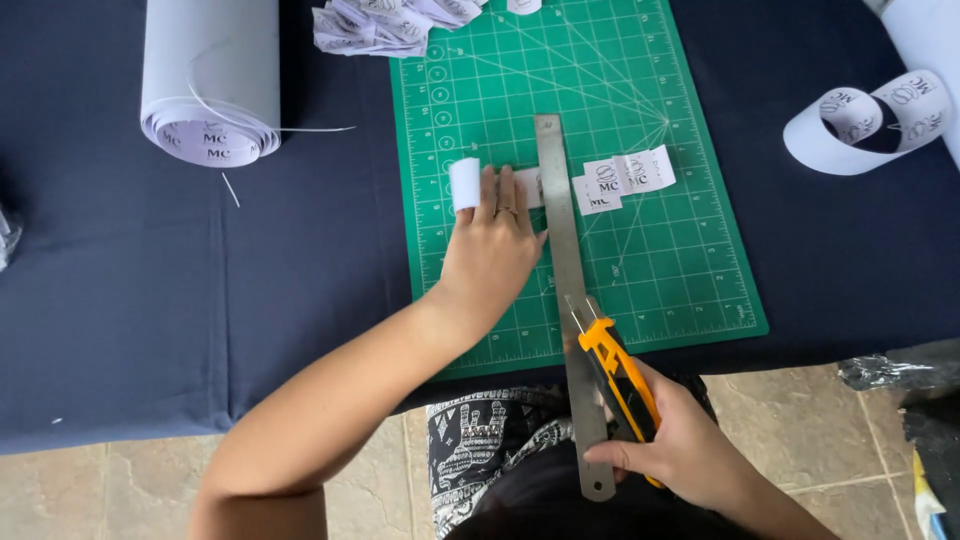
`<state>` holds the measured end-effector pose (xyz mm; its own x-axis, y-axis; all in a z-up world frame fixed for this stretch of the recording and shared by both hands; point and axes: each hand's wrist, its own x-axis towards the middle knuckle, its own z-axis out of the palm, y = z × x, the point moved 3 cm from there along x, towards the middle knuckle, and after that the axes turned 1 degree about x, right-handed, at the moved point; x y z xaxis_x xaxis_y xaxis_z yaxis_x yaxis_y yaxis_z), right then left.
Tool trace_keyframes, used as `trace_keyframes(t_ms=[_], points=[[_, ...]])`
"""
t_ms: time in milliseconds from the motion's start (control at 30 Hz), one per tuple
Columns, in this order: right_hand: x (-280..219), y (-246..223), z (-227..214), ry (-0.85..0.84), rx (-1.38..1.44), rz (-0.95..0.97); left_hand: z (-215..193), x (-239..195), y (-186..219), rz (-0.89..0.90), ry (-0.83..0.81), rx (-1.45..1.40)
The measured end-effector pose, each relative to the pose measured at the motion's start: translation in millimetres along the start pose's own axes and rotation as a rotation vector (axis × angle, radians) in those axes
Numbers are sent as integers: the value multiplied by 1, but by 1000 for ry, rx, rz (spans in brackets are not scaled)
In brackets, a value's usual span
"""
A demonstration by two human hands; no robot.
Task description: Cutting individual labels from a printed strip using a utility knife and a metal ruler on a cutting mat.
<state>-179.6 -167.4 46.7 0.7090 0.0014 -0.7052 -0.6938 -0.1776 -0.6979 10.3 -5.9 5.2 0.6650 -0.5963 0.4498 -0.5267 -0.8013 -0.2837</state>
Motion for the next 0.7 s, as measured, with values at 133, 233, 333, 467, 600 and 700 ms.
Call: trace_keyframes(t_ms=[133, 233, 333, 467, 600, 700], points=[[-2, -2, 2, -54, -63, 33, 7, -1, -3, -8, -115, -165], [6, 11, 2, -120, -164, -127, -22, 11, -17, 37, -91, -270], [12, 12, 2, -76, -154, -128, 0, 4, -24, -1, -192, -578], [12, 17, -5, -10, -247, -103, 12, 2, -17, 202, -339, -63], [8, 15, -8, 8, -172, -86, 21, -1, -13, 191, -296, 52], [7, 16, -13, 32, -158, -61, 17, -1, -14, 100, -281, 1]])
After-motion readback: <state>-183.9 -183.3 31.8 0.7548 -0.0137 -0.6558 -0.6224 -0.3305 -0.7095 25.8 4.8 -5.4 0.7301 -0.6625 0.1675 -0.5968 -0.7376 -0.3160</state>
